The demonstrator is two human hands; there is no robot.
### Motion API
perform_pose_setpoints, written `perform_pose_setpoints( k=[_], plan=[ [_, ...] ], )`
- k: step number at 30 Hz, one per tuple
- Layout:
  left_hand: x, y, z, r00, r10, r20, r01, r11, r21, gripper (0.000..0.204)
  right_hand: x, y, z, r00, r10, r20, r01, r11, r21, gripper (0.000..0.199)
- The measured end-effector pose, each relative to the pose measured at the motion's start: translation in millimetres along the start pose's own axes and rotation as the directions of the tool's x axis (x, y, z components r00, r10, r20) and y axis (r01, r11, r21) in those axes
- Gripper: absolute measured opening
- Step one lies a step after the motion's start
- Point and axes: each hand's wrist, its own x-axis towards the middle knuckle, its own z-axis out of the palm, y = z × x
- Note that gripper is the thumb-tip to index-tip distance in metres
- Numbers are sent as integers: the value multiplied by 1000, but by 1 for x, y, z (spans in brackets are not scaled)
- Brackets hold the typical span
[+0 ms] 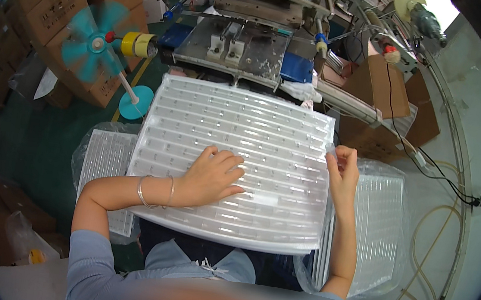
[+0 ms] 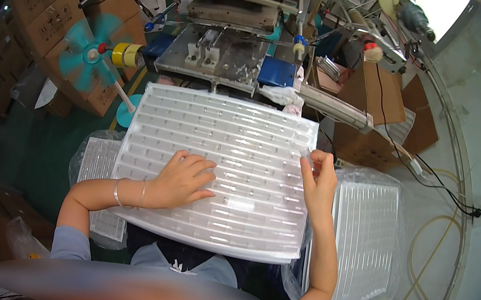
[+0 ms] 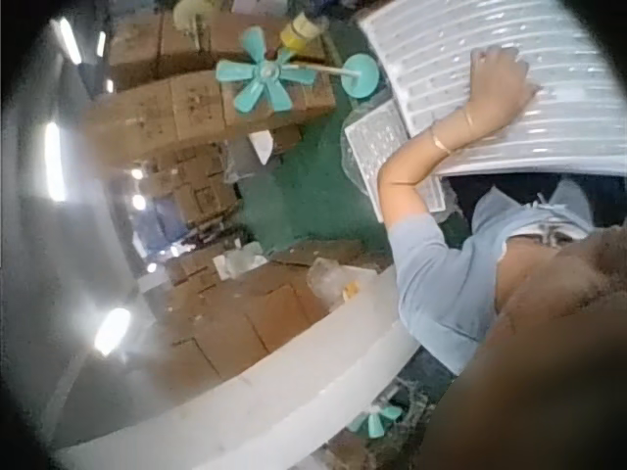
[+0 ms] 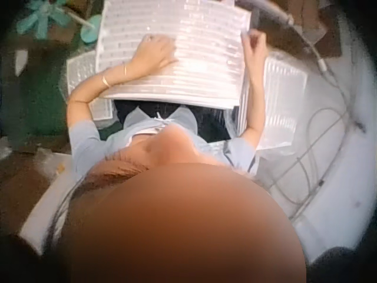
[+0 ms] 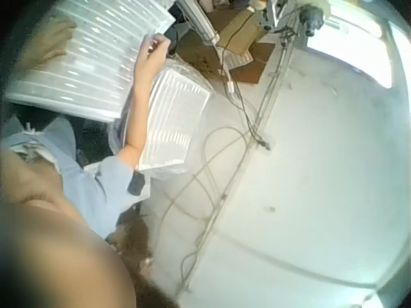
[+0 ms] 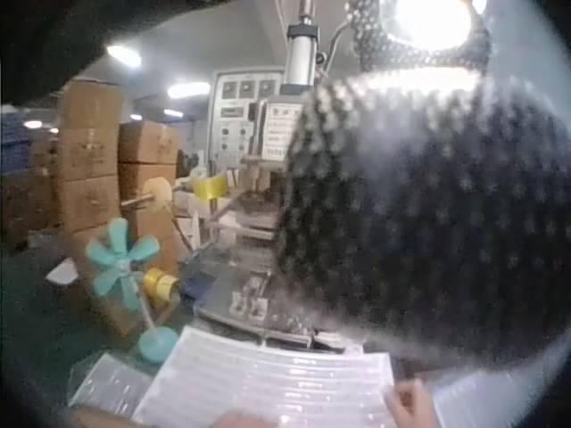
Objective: The recorder is placing small components into a plastic filter grid/tray using their hands and a small tool at a workstation.
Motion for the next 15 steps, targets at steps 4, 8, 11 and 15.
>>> perform_pose_setpoints(
  k=[4, 8, 11, 15],
  plan=[
    [39, -57, -15, 949, -171, -264, 161, 985, -60, 31, 24, -19, 5, 994, 94, 60, -108, 951, 290, 14],
    [127, -133, -9, 791, -218, -572, 309, 949, 66, 34, 64, -25, 34, 996, -80, -32, 86, 921, 379, 31],
    [167, -169, 7, 833, -183, -521, 325, 926, 194, 35, 99, -42, 70, 974, -227, -5, 226, 967, 120, 28],
    [175, -165, 5, 870, -92, -485, 226, 948, 226, 25, 138, -53, 121, 939, -333, -86, 335, 942, 12, 25]
  ],
)
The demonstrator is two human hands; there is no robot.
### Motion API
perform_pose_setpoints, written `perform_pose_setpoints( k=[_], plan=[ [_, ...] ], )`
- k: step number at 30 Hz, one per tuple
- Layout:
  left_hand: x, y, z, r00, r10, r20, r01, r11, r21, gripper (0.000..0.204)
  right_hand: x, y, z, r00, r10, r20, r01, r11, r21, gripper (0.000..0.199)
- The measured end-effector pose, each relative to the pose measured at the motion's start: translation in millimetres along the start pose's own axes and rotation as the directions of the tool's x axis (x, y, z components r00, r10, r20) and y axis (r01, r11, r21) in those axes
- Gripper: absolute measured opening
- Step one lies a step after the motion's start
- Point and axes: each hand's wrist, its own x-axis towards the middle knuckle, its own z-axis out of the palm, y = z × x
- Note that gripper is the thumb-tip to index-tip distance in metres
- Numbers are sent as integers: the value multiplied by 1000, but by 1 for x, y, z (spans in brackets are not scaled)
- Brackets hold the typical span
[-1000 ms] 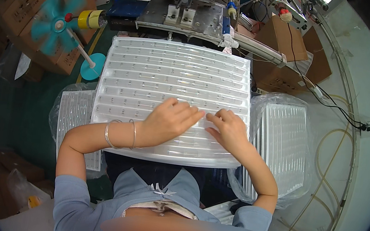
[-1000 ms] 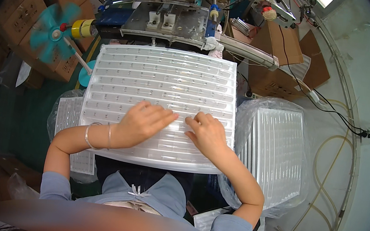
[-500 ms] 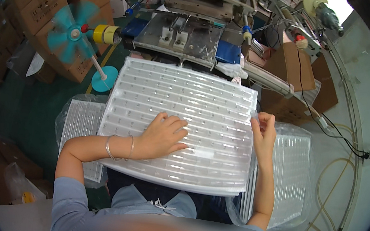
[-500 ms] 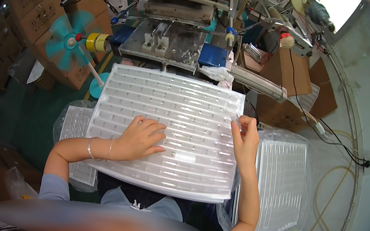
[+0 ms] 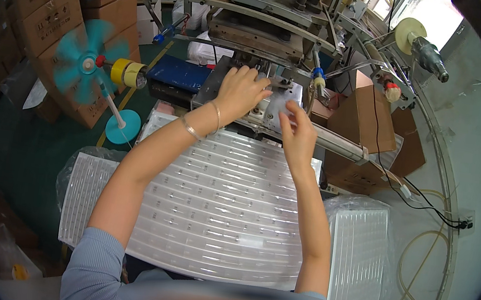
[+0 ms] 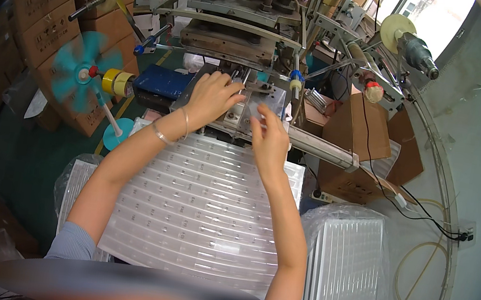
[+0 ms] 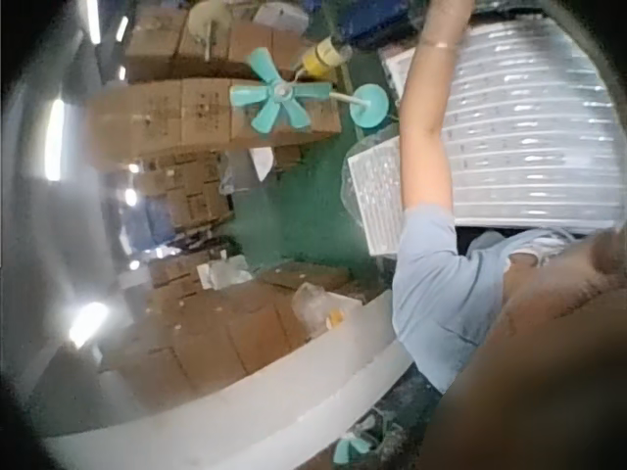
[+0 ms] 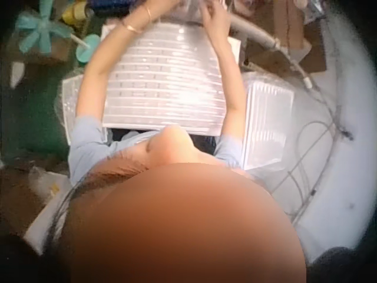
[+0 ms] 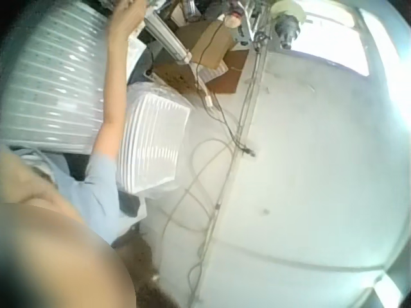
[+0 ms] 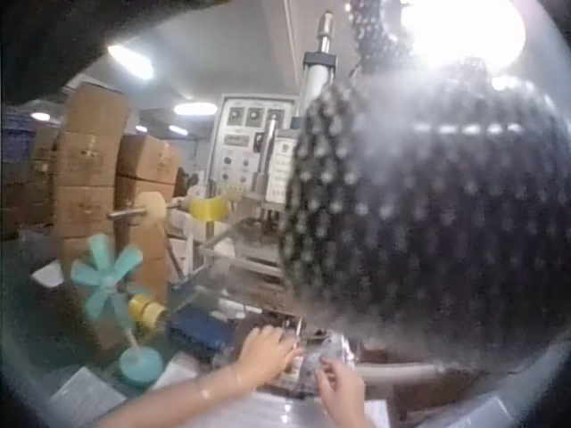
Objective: The recorder is placing small components into a plastic filter grid/tray using their hands and a small tool at a workstation.
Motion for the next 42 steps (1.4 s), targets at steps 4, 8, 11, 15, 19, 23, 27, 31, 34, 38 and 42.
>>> perform_pose_setpoints(
  k=[4, 8, 11, 15, 19, 23, 27, 31, 34, 38, 42],
  plan=[
    [-43, 14, -43, 995, -65, -72, 38, 945, -325, 17, 27, -20, 39, 963, -268, -19, 255, 936, -244, 17],
    [-98, 37, -82, 980, -92, 175, 177, 802, -571, 25, 53, 1, 63, 968, -248, 43, 239, 851, -467, 17],
    [-113, 40, -100, 910, -140, 390, 372, 689, -622, 30, 64, 12, 65, 955, -295, 33, 272, 823, -499, 19],
    [-126, 47, -112, 855, -47, 517, 436, 606, -665, 37, 52, 9, 51, 952, -297, -67, 259, 906, -335, 26],
    [-128, 80, -112, 886, 100, 453, 335, 538, -773, 33, -3, -4, -19, 967, -245, 71, 254, 915, -312, 21],
    [-139, 124, -110, 870, 254, 422, 234, 542, -807, 25, -76, -38, -85, 924, -33, 381, 171, 926, -337, 18],
    [-162, 152, -97, 827, 378, 416, -63, 798, -599, 16, -129, -53, -114, 775, 45, 630, 180, 940, -290, 20],
    [-166, 158, -99, 778, 442, 447, -235, 864, -445, 13, -171, -43, -117, 646, -6, 763, 310, 916, -255, 23],
    [-164, 156, -102, 771, 420, 479, -216, 880, -423, 13, -179, -38, -117, 632, 20, 775, 345, 888, -304, 23],
    [-159, 150, -114, 740, 379, 556, -124, 889, -441, 12, -183, -35, -116, 633, -29, 774, 390, 875, -286, 21],
    [-154, 133, -121, 851, 270, 450, -28, 880, -474, 8, -156, -37, -126, 728, -5, 685, 216, 951, -223, 20]
  ],
)
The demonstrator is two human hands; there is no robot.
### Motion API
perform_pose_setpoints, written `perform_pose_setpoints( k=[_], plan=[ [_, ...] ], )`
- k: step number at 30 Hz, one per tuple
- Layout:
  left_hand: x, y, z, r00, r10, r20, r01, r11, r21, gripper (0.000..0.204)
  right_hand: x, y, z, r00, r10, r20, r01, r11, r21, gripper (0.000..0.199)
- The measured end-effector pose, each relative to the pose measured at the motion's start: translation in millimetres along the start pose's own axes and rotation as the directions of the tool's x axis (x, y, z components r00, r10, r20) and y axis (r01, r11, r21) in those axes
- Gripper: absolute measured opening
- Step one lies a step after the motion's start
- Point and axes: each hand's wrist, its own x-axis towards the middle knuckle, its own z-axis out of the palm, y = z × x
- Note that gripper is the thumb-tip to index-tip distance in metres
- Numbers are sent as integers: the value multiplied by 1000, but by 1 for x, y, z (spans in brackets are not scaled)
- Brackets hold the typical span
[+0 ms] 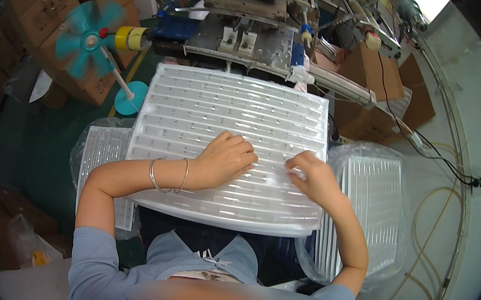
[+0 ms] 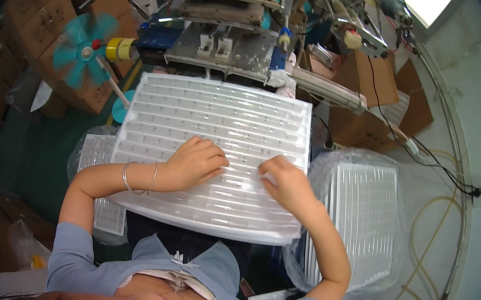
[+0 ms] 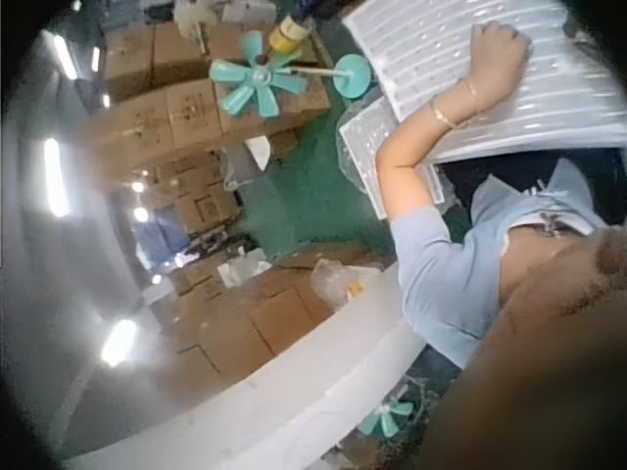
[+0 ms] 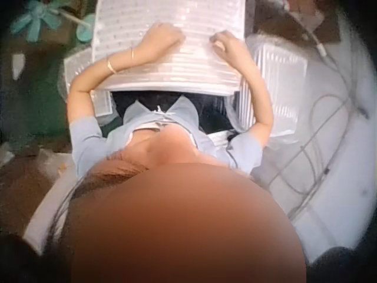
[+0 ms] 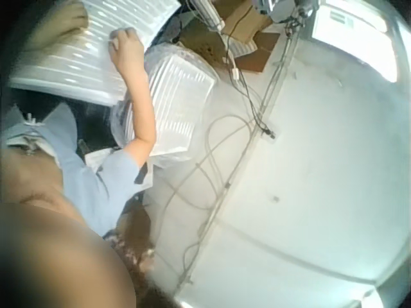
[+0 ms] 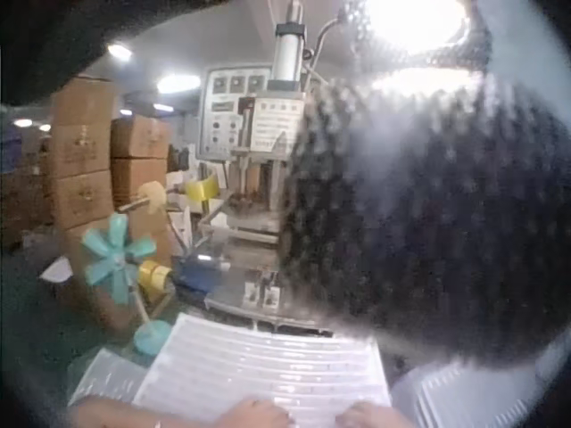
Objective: The recorder is placing small components into a plastic filter grid/tray using their hands and a small tool at a workstation.
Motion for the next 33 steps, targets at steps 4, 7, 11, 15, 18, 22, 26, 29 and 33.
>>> perform_pose_setpoints(
  k=[4, 7, 11, 15, 18, 22, 26, 29, 33],
  plan=[
    [-4, -29, -15, 998, 26, -61, -22, 997, 69, 15, 14, 36, -30, 893, 358, -273, -275, 914, 299, 20],
    [-5, -54, -24, 985, -88, -150, 99, 993, 70, 20, 30, 61, -32, 845, 427, -323, -267, 859, 436, 20],
    [10, -95, -29, 919, -206, -336, 258, 959, 118, 23, 37, 60, -35, 737, 577, -352, -182, 671, 719, 14],
    [47, -128, -42, 828, -248, -502, 379, 908, 177, 24, 68, 54, -36, 785, 544, -295, -272, 731, 625, 10],
    [95, -154, -46, 780, -141, -609, 390, 871, 299, 24, 96, 50, -30, 805, 399, -439, -100, 821, 562, 23],
    [138, -195, -47, 863, -140, -485, 372, 827, 423, 25, 151, 42, -27, 795, 145, -589, 61, 947, 316, 27],
    [140, -177, -49, 847, 49, -529, 203, 891, 407, 21, 201, 40, -15, 757, 257, -601, -4, 921, 389, 25],
    [99, -150, -57, 823, 89, -561, 108, 945, 309, 21, 242, 31, -6, 659, -64, -749, 102, 995, 5, 24],
    [46, -111, -63, 884, 41, -465, 52, 981, 186, 30, 276, 37, 5, 728, -133, -673, -68, 962, -264, 20]
  ],
)
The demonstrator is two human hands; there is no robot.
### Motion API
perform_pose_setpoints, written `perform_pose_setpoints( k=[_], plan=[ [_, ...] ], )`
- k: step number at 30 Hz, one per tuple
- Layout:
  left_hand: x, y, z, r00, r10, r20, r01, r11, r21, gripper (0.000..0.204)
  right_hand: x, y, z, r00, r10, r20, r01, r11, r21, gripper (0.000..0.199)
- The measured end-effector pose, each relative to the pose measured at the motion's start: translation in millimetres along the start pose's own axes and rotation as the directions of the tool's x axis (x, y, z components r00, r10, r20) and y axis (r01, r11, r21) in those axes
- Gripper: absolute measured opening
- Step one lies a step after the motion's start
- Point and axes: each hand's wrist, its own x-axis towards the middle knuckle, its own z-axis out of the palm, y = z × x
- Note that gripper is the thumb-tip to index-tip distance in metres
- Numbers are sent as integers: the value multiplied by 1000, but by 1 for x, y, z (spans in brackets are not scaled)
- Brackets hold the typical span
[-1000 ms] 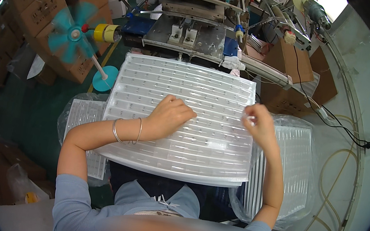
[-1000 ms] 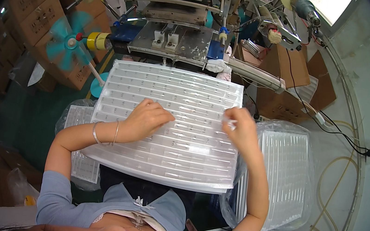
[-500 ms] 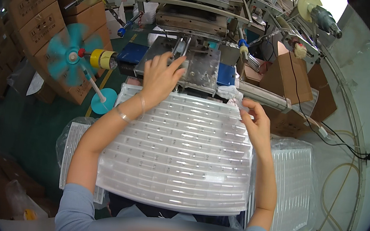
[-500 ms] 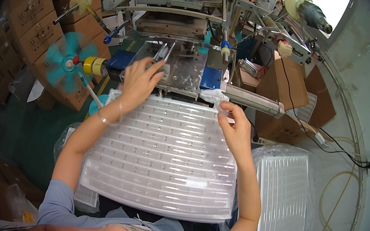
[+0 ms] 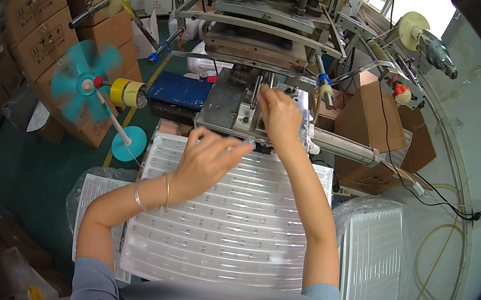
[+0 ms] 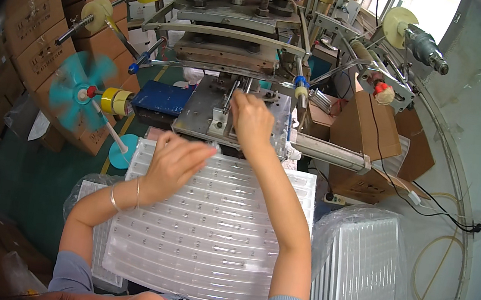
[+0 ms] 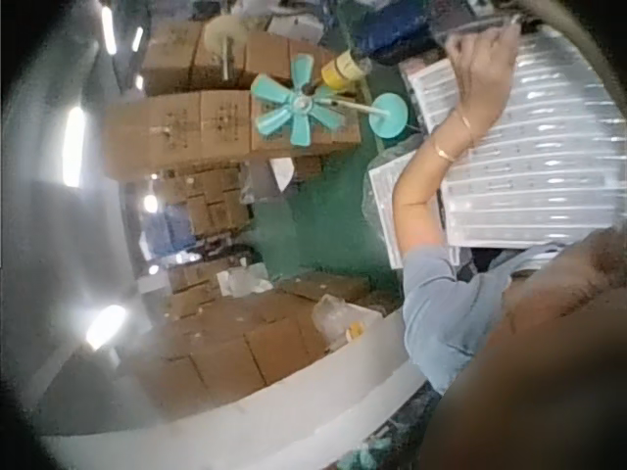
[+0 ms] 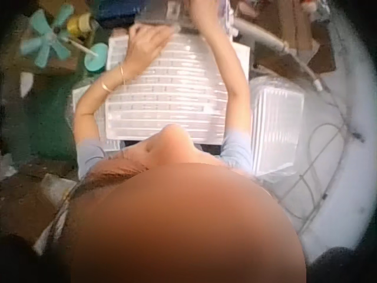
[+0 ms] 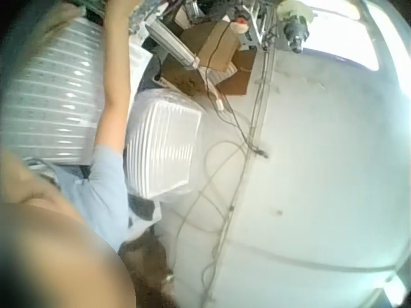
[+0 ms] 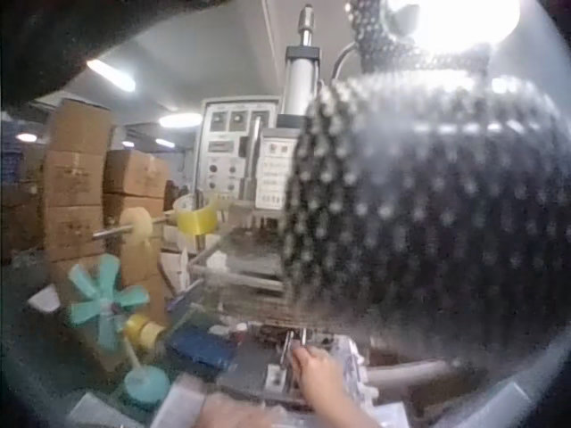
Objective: The recorder is placing small components into a plastic filter grid/tray using their hands and a small tool at a workstation.
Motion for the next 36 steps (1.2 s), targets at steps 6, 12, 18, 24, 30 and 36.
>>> perform_pose_setpoints(
  k=[6, 12, 18, 24, 30, 36],
  plan=[
    [-30, 21, -23, 995, -23, 93, 46, 967, -250, 36, 2, 18, 3, 979, 149, 140, -156, 987, 41, 27],
    [-40, 48, -29, 984, 74, 161, -10, 929, -370, 32, -47, 16, -76, 963, 231, 140, -256, 945, 201, 36],
    [-49, 101, -3, 958, 117, 261, 50, 830, -555, 37, -131, -8, -184, 812, 123, 570, -227, 967, 113, 16],
    [-62, 153, 52, 921, 134, 365, 43, 898, -439, 21, -220, -20, -209, 479, 27, 877, 24, 999, -44, 13],
    [-62, 162, 65, 773, 192, 605, -163, 981, -104, 22, -227, -12, -223, 665, 27, 746, -88, 995, 42, 13],
    [-51, 155, 51, 781, 147, 607, -88, 988, -126, 25, -227, -5, -219, 641, 13, 767, -122, 989, 86, 17]
  ],
)
